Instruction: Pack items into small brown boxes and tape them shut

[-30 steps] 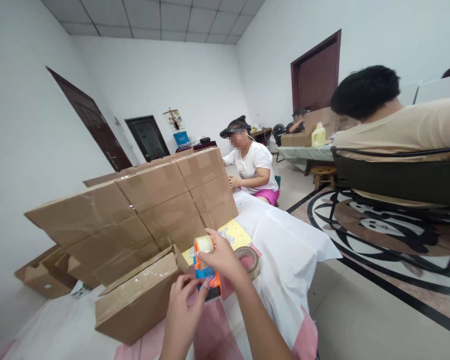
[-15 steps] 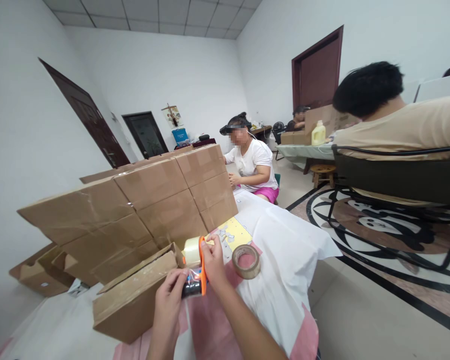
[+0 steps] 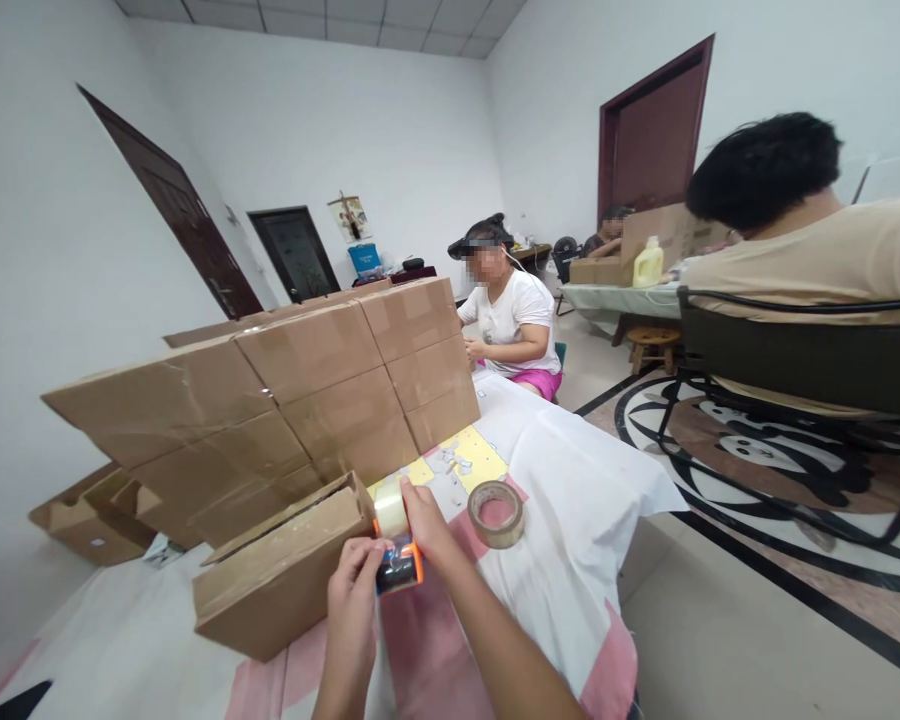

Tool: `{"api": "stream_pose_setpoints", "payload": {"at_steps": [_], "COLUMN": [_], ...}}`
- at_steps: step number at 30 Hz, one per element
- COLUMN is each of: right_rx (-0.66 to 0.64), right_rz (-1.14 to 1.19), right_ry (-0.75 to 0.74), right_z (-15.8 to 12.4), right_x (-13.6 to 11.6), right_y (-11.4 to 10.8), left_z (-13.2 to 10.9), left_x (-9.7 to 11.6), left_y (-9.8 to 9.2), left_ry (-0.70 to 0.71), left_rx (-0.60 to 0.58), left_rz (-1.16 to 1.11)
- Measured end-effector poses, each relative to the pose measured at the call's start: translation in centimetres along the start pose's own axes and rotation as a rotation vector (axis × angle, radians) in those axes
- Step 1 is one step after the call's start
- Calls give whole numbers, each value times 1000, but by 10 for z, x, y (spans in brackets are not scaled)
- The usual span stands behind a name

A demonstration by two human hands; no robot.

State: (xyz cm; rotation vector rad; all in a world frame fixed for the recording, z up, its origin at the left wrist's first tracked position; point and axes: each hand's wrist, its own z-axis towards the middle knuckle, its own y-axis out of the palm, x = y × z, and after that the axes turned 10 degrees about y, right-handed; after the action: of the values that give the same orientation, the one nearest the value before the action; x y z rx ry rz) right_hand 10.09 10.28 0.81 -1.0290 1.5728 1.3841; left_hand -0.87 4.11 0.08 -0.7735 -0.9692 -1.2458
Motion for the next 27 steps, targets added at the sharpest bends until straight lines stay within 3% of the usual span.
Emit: {"api": "stream_pose_setpoints", "payload": {"at_steps": [2,4,9,12,17,21,27], "right_rx": [9,22,167,223,272,360,329], "right_rz": [-78,-167,-196,-177,-98,-41,-14], "right_ry": [-112,-248,-400,-461,-434,-415,-391], "right_z": [-1,-1,-4,-5,-1,6,6], "right_x": [2,4,2,-6,-20,-31,-35], "right_y": [2,0,-10,-14,-26,-37,-36], "left_z": [-1,0,0,-10,-33,-45,-44], "left_x": [6,12,30,40,53,53,44], "left_y": [2,2,2,11,25,22,17], "left_ry": [-20,-20,-42,-110,-168,-193,-245], "left_rx": [88,100,-124,-188,-238,-320,-304], "left_rz": [-50,-62,63,72,92,102,104]}}
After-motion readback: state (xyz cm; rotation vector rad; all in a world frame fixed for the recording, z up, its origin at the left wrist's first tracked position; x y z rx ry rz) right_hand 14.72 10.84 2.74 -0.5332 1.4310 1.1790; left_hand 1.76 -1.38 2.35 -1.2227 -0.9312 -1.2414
